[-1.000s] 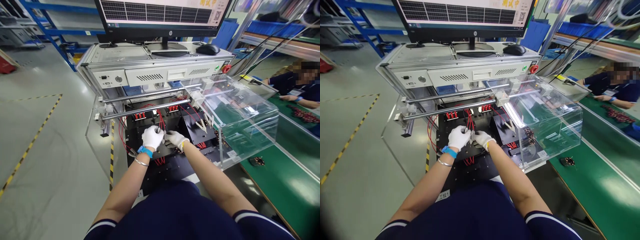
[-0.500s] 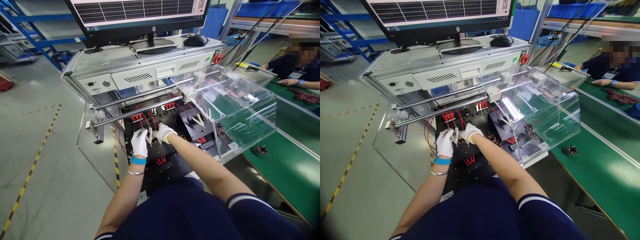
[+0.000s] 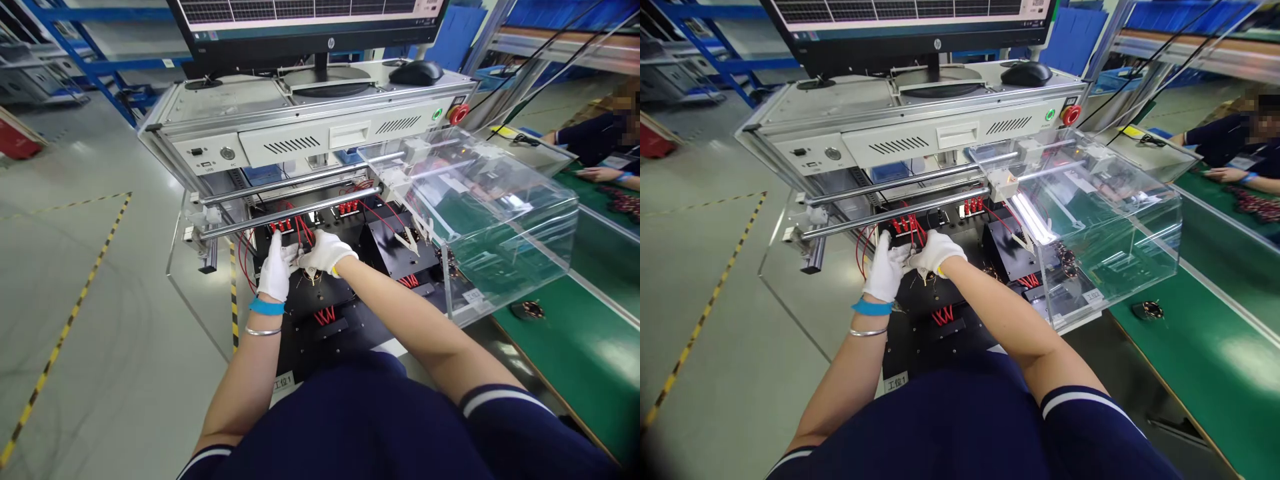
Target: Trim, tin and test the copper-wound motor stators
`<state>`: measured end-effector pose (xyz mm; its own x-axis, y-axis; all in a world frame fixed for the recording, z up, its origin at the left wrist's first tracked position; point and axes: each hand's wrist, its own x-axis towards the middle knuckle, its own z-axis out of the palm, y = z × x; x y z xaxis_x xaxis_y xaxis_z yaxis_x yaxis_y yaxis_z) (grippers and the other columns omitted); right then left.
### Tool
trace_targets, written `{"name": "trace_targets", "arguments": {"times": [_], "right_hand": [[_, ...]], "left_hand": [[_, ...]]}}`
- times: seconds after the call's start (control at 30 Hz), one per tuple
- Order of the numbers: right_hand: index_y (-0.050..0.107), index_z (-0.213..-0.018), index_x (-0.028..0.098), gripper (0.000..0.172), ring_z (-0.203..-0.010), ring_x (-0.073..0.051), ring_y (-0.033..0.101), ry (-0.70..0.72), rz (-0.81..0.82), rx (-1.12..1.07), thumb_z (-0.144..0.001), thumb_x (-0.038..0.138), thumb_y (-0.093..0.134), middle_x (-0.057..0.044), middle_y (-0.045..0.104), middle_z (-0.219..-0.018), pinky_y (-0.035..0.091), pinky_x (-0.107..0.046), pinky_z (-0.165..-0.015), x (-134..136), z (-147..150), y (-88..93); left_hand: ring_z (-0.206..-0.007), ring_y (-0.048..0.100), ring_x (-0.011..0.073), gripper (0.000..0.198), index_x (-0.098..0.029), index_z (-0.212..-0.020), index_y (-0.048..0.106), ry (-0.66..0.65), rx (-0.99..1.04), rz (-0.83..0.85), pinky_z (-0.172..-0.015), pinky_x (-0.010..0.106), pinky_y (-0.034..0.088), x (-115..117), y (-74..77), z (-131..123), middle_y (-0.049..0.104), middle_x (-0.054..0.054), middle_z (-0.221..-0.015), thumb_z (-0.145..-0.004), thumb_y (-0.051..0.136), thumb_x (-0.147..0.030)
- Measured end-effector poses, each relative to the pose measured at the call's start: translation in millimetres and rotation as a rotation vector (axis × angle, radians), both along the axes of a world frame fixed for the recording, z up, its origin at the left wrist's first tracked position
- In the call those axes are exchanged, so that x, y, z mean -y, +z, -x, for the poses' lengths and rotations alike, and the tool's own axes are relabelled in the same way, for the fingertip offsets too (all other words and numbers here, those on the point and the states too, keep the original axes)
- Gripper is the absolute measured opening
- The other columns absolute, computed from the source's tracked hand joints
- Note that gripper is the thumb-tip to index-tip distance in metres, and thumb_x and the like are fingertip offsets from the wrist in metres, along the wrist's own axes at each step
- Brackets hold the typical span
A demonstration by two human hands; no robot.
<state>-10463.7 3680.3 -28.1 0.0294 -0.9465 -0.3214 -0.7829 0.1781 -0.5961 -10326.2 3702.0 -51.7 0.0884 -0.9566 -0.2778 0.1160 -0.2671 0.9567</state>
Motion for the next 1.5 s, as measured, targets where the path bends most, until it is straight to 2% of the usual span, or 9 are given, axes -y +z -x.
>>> {"name": "trace_targets", "arguments": {"times": [0.13,0.5,0.67,0.87,0.97,1.1,1.2,1.37,1.5], "right_hand": [[0.060,-0.105,0.019,0.059,-0.088,-0.026,0.065,0.058,0.049,-0.136,-0.057,0.048,0.077,-0.010,0.067,-0.101,0.050,-0.031,-0.068,5,-8,9.6],[0.067,-0.081,0.015,0.038,-0.063,-0.018,0.059,-0.080,0.048,-0.019,-0.067,0.050,0.063,-0.006,0.064,-0.070,0.044,-0.028,-0.058,24,30,20.3],[0.066,-0.077,0.016,0.034,-0.060,-0.016,0.057,-0.107,0.017,0.039,-0.064,0.048,0.066,-0.004,0.061,-0.064,0.043,-0.027,-0.056,26,41,13.4],[0.065,-0.081,0.016,0.034,-0.058,-0.016,0.056,-0.097,0.005,0.141,-0.067,0.047,0.064,-0.004,0.060,-0.064,0.042,-0.028,-0.055,29,42,-1.3],[0.065,-0.082,0.015,0.034,-0.059,-0.015,0.056,-0.088,0.009,0.167,-0.068,0.046,0.064,-0.003,0.059,-0.063,0.043,-0.028,-0.056,29,41,-1.0],[0.063,-0.082,0.014,0.033,-0.056,-0.016,0.056,-0.091,0.006,0.198,-0.068,0.045,0.065,-0.004,0.060,-0.061,0.042,-0.028,-0.053,28,40,-0.3],[0.062,-0.081,0.014,0.030,-0.051,-0.015,0.056,-0.094,-0.015,0.250,-0.070,0.042,0.065,-0.005,0.061,-0.060,0.042,-0.027,-0.050,27,38,-0.1],[0.060,-0.075,0.018,0.026,-0.049,-0.014,0.056,-0.138,-0.028,0.244,-0.069,0.042,0.065,-0.003,0.062,-0.059,0.042,-0.024,-0.046,22,41,3.1],[0.062,-0.074,0.019,0.029,-0.051,-0.014,0.058,-0.159,-0.014,0.214,-0.067,0.046,0.067,-0.001,0.063,-0.059,0.042,-0.024,-0.048,22,51,4.1]], "left_hand": [[-0.094,0.068,0.0216,0.065,-0.019,-0.114,0.064,-0.055,0.184,0.023,-0.079,0.034,0.056,0,2.8,-12,0.071,0.010,-0.106,-0.083,0.036,-0.068],[-0.096,0.065,0.0257,0.017,-0.018,-0.086,0.072,-0.335,0.967,0.083,-0.090,0.040,0.049,-10,-13.4,9,0.072,0.009,-0.092,-0.074,0.065,-0.028],[-0.105,0.062,0.0219,0.032,-0.025,-0.110,0.067,-0.393,1.187,0.101,-0.096,0.031,0.045,-74,-3.5,-18,0.067,0.005,-0.111,-0.084,0.048,-0.030],[-0.067,0.067,0.0235,0.022,-0.019,-0.083,0.071,-0.612,1.426,-0.181,-0.064,0.035,0.052,-162,-46.2,-54,0.069,0.010,-0.090,-0.080,0.049,-0.022],[-0.071,0.067,0.0254,0.030,-0.015,-0.101,0.068,-0.595,1.509,-0.189,-0.063,0.037,0.052,-171,-51.7,-54,0.068,0.015,-0.099,-0.084,0.045,-0.023],[-0.107,0.059,0.0314,0.044,-0.014,-0.132,0.048,-0.587,1.545,0.063,-0.085,0.045,0.050,-151,-26.1,-22,0.053,0.018,-0.134,-0.091,0.036,-0.028],[-0.127,0.045,0.0222,0.035,-0.028,-0.124,0.055,-0.802,1.441,0.381,-0.104,0.036,0.039,-123,-19.2,34,0.041,0.002,-0.147,-0.092,0.040,-0.032],[-0.136,0.036,0.0251,0.036,-0.016,-0.124,0.056,-0.993,1.389,0.591,-0.114,0.046,0.025,-72,-57.0,125,0.047,0.010,-0.143,-0.089,0.052,-0.023],[-0.135,0.037,0.0295,0.041,-0.014,-0.125,0.056,-1.013,1.389,0.630,-0.111,0.057,0.024,-67,-67.8,141,0.050,0.013,-0.139,-0.087,0.058,-0.031]]}}
